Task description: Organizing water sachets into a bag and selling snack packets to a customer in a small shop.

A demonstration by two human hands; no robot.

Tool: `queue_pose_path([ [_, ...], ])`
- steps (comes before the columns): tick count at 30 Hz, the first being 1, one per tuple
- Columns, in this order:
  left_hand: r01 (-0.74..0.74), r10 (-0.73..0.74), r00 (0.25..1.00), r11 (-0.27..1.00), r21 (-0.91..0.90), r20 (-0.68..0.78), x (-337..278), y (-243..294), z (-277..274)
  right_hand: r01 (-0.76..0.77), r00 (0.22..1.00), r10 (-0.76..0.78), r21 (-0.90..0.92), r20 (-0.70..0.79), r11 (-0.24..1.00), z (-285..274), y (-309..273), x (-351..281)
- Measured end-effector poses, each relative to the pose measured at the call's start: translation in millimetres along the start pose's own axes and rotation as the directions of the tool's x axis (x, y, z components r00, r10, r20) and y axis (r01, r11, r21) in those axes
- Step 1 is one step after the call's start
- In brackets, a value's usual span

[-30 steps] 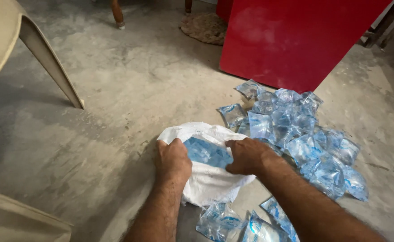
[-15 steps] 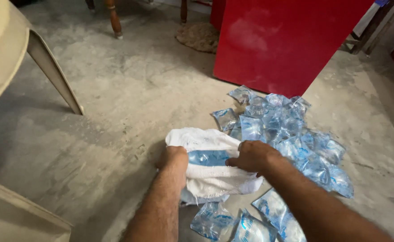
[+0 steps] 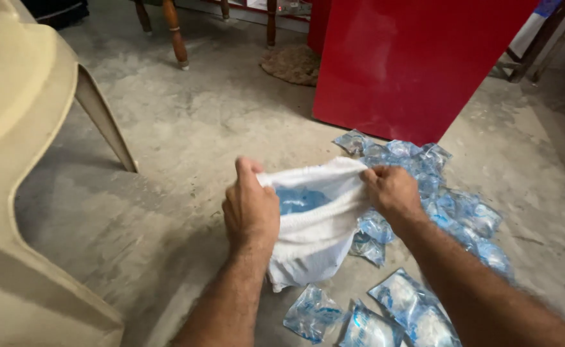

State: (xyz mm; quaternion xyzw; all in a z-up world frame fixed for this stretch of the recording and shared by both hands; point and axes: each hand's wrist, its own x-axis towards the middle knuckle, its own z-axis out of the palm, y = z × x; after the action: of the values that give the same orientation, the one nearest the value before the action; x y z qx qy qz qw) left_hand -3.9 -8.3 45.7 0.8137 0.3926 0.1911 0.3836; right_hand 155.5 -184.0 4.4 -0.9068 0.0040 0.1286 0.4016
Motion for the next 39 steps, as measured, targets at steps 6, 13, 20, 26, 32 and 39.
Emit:
queue_pose_path([
  [6, -0.151, 0.152, 0.988, 0.987, -0.049, 0.013, 8, 23, 9, 0.141, 0.975, -0.147, -0.046, -0.166, 0.989, -21, 7, -2],
  [13, 0.062, -0.126, 0.945, 0.975, 0.213, 0.301, 37, -66, 47, -0.246, 0.939, 0.120, 0.386, 0.322, 0.889, -11, 33, -4],
  [20, 0.283, -0.272, 0.909, 0.959, 0.012, 0.316, 44, -88, 47, -0.398, 0.889, 0.215, 0.450, 0.405, 0.799, 10, 41, 13],
  [26, 0.458, -0.308, 0.820, 0.858, -0.231, 0.482, 41, -81, 50, -0.307, 0.895, 0.081, 0.476, 0.439, 0.824, 14, 82, 46],
  [32, 0.228, -0.137, 0.951, 0.916, -0.331, 0.276, 59, -110, 77, -0.150, 0.927, 0.099, 0.115, 0.362, 0.982, 9, 26, -10],
  [39, 0.061, -0.019, 0.966, 0.985, -0.159, 0.259, 51, -83, 65, 0.267, 0.892, -0.105, -0.323, 0.440, 0.908, 13, 5, -21],
])
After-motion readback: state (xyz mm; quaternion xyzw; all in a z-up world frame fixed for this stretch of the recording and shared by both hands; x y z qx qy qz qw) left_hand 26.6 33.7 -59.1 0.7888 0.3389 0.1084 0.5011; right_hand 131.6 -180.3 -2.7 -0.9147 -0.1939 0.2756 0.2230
